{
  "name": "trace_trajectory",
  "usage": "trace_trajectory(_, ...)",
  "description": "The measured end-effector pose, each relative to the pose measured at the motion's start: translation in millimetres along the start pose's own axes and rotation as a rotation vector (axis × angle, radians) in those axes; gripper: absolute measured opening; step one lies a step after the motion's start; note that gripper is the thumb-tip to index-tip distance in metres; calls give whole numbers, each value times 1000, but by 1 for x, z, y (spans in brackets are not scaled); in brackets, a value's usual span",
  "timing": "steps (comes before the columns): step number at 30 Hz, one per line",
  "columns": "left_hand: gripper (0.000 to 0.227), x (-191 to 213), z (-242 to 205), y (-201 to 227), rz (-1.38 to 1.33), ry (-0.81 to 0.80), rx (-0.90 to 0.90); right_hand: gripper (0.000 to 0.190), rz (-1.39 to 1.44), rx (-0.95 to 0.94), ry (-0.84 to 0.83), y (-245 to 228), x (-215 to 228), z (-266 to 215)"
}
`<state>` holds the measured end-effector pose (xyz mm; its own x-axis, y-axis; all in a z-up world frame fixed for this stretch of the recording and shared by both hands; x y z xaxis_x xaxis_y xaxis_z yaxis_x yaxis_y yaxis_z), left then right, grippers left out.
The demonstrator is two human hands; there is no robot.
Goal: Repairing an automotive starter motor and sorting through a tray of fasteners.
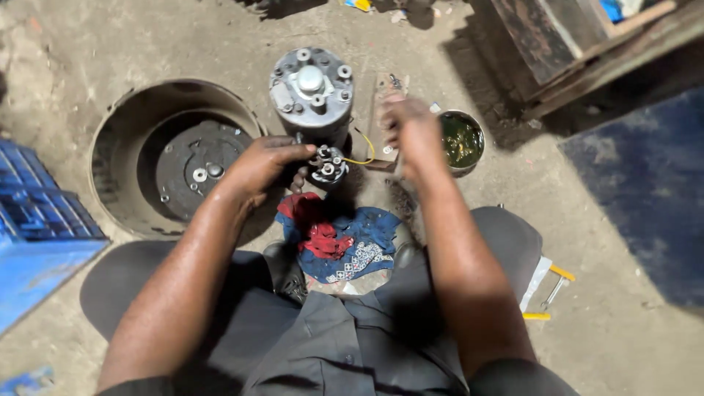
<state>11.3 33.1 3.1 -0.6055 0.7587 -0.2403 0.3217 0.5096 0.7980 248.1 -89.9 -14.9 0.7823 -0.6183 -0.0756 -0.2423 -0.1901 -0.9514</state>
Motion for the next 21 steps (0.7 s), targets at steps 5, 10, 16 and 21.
trace_trajectory(5,20,19,7,-3,120,-36,12,23,151,-108,165,46,45,54)
trace_trajectory(10,22,31,15,-6,304,-14,-51,12,223,-246,197,137,89,104)
trace_trajectory(16,30,41,21,-4,663,112,-118,9,-167,-314,224,166,69,105)
trace_trajectory(21,30,40,44,-16,766,129,-216,25,-844,-90,196,226,73,157)
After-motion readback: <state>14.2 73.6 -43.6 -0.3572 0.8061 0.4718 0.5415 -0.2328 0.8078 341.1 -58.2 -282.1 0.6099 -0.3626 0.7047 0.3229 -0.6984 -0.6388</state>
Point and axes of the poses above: each hand's wrist, its own z-axis towards the middle knuckle, its own x-axis out of the back of the hand, y = z × x, the point moved 3 cm from there along z, towards the middle knuckle, and after that the axes turned 6 degrees about -y, right-handed, at the moved point
